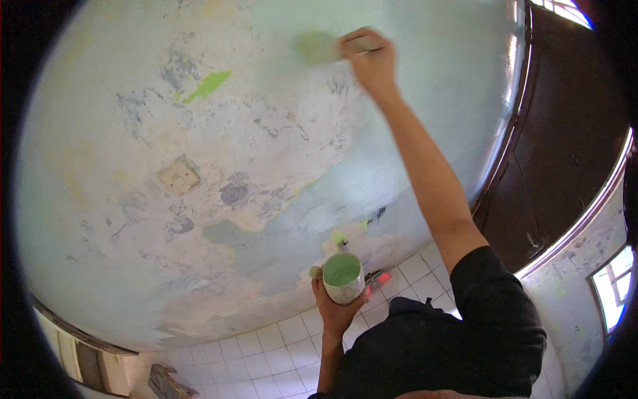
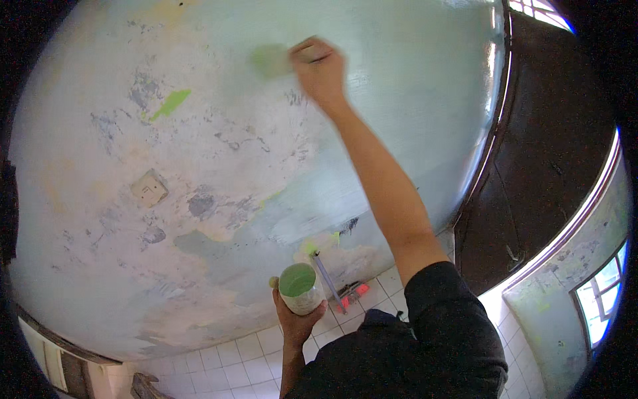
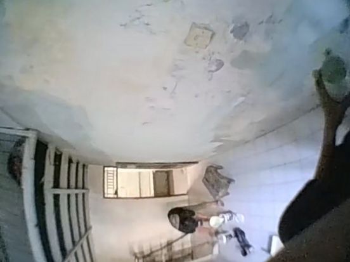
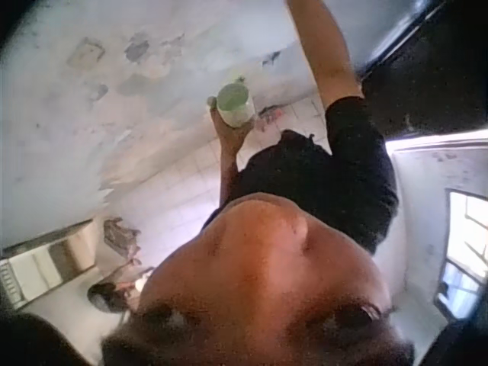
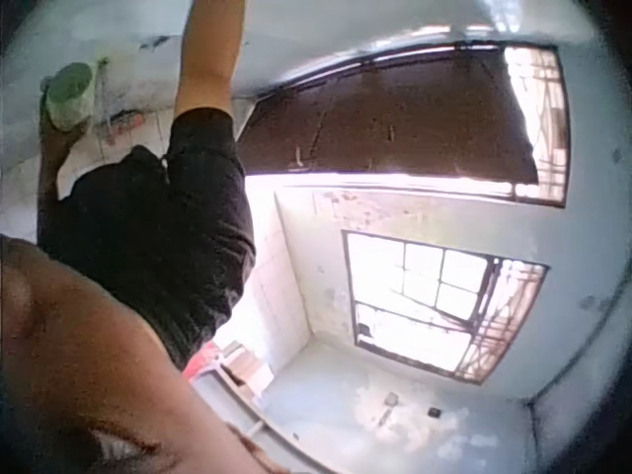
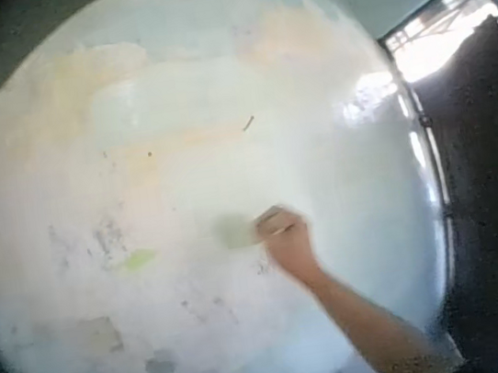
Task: The person paints a wall using a brush, dipping it into a container of green paint and applying it to the surface in several locations.
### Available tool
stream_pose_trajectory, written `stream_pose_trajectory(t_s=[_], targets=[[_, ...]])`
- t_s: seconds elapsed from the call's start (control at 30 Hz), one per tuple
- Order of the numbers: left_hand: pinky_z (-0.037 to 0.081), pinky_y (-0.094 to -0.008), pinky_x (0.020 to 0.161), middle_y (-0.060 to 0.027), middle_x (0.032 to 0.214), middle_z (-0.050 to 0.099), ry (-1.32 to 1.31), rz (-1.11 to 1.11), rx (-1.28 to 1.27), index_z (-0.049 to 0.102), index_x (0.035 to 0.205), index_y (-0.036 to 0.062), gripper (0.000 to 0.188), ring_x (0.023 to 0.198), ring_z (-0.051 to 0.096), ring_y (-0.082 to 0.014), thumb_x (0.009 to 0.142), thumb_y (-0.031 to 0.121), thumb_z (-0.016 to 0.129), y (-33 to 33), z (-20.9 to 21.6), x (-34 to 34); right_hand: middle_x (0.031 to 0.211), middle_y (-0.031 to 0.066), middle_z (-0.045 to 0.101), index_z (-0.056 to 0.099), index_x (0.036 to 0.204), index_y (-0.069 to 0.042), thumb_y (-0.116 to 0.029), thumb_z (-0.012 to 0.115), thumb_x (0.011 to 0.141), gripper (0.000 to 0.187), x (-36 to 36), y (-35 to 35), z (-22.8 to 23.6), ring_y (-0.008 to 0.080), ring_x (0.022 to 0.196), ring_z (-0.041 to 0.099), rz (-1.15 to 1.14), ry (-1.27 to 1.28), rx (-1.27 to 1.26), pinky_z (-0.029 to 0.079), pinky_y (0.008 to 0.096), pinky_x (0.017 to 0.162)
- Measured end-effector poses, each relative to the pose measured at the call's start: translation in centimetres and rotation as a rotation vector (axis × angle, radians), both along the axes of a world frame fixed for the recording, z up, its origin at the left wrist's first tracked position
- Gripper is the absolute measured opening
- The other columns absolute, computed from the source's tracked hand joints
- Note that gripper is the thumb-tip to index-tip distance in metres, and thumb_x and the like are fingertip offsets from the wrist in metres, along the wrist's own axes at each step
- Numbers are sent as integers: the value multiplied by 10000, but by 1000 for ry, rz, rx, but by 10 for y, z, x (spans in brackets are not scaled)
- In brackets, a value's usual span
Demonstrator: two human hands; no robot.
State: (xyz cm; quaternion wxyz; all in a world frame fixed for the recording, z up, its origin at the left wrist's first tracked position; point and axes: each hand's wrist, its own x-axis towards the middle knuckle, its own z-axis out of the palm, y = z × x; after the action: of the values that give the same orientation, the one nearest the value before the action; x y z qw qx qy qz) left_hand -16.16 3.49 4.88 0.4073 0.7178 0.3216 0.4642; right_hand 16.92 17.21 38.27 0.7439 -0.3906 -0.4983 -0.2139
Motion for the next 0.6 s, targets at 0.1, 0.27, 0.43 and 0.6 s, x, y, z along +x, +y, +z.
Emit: stream_pose_trajectory(t_s=[0.1, 0.27, 0.43, 0.6], targets=[[453, -445, 1108, -166, 1402, 501, 19, 4, 37, 474, 1441, -5, 992, 1303, 551, -314, 637, 247, 998, -3, -9, -13, 801, 167, 728, 759, 870, -66, -46, 640, 841, 124, 25, -20, 1, 240, 723, 682, -331, 116, 35, 540, 353, 703], [444, -519, 1083, -205, 1344, 554, 42, 17, 71, 535, 1407, 2, 964, 1299, 508, -409, 619, 296, 1007, -1, -22, -13, 836, 138, 685, 728, 938, -94, 4, 652, 768, 211, -40, 36, -10, 369, 768, 672, -610, -196, 160, 549, 459, 691], [466, -450, 1075, -145, 1369, 518, -14, -14, 15, 501, 1400, 8, 925, 1266, 565, -303, 641, 209, 991, 0, -21, -14, 793, 118, 691, 722, 888, -58, 15, 678, 793, 128, -145, 28, 3, 281, 745, 670, 57, -344, -63, 533, 344, 698], [479, -452, 1058, -144, 1353, 530, -17, -24, 18, 471, 1421, 9, 958, 1259, 572, -294, 648, 222, 995, -1, -21, -9, 855, 67, 757, 768, 866, 6, 15, 737, 809, 66, 3, 18, 29, 146, 790, 707, 77, 24, -3, 593, 304, 714]])
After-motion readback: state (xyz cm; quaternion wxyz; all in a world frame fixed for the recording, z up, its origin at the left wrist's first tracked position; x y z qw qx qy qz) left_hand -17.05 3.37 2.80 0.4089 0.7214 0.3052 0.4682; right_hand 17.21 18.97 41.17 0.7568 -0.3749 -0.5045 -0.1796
